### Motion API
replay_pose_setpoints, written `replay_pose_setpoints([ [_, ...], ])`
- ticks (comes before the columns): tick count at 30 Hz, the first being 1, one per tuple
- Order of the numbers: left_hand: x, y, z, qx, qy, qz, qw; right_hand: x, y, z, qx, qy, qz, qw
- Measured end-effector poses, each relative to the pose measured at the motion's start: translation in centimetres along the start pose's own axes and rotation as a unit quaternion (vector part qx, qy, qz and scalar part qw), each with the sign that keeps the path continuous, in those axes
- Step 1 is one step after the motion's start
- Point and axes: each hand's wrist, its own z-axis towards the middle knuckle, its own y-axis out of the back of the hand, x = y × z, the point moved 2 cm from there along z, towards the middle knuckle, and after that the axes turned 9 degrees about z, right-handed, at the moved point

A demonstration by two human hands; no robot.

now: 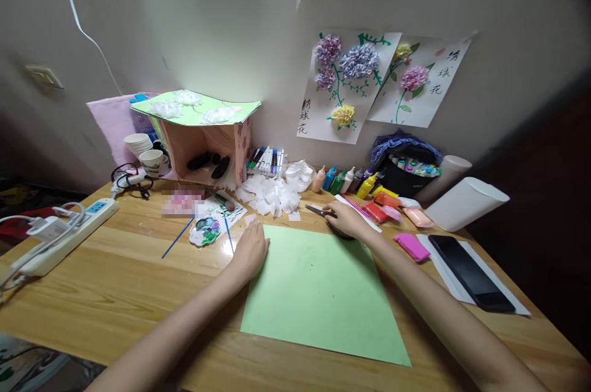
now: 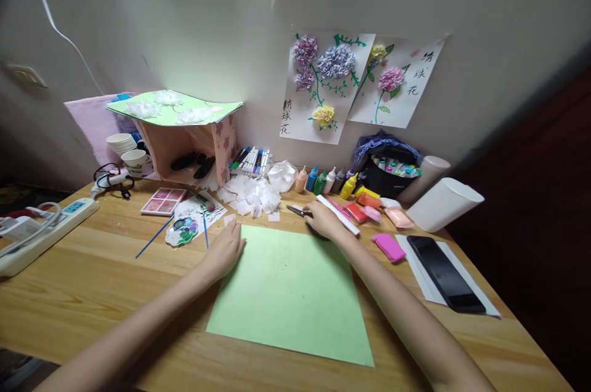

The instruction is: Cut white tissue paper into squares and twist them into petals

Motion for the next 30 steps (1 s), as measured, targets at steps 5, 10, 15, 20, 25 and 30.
replay_pose_setpoints([
  [5, -0.7, -1.5, 2.9, -0.035, -0.049, -0.064, 0.996, -1.5, -0.7, -1.3, -0.011, 0.027, 0.014, 0.999],
  [10, -1.1, -1.0, 4.5, -0.057, -0.053, -0.07, 0.994, -2.3, 0.0, -1.7, 0.026, 0.039, 0.063, 0.997],
  [15, -3.8, 1.0, 4.8, -0.174, -0.07, -0.074, 0.979, -1.7, 0.3, -0.6, 0.027, 0.001, 0.098, 0.995],
  [20, -5.8, 0.4, 8.1, -0.126, -0.159, -0.044, 0.978, -0.3, -0.8, 0.0, 0.032, 0.004, 0.009, 0.999],
  [25, -4.7, -1.7, 9.6, -0.058, -0.037, -0.036, 0.997, -0.1, -0.6, 0.3, -0.012, -0.016, -0.012, 1.0],
  [30, -4.0, -0.8, 8.2, -0.104, -0.067, -0.042, 0.991, -0.7, -0.5, 1.7, -0.057, -0.057, -0.048, 0.996],
])
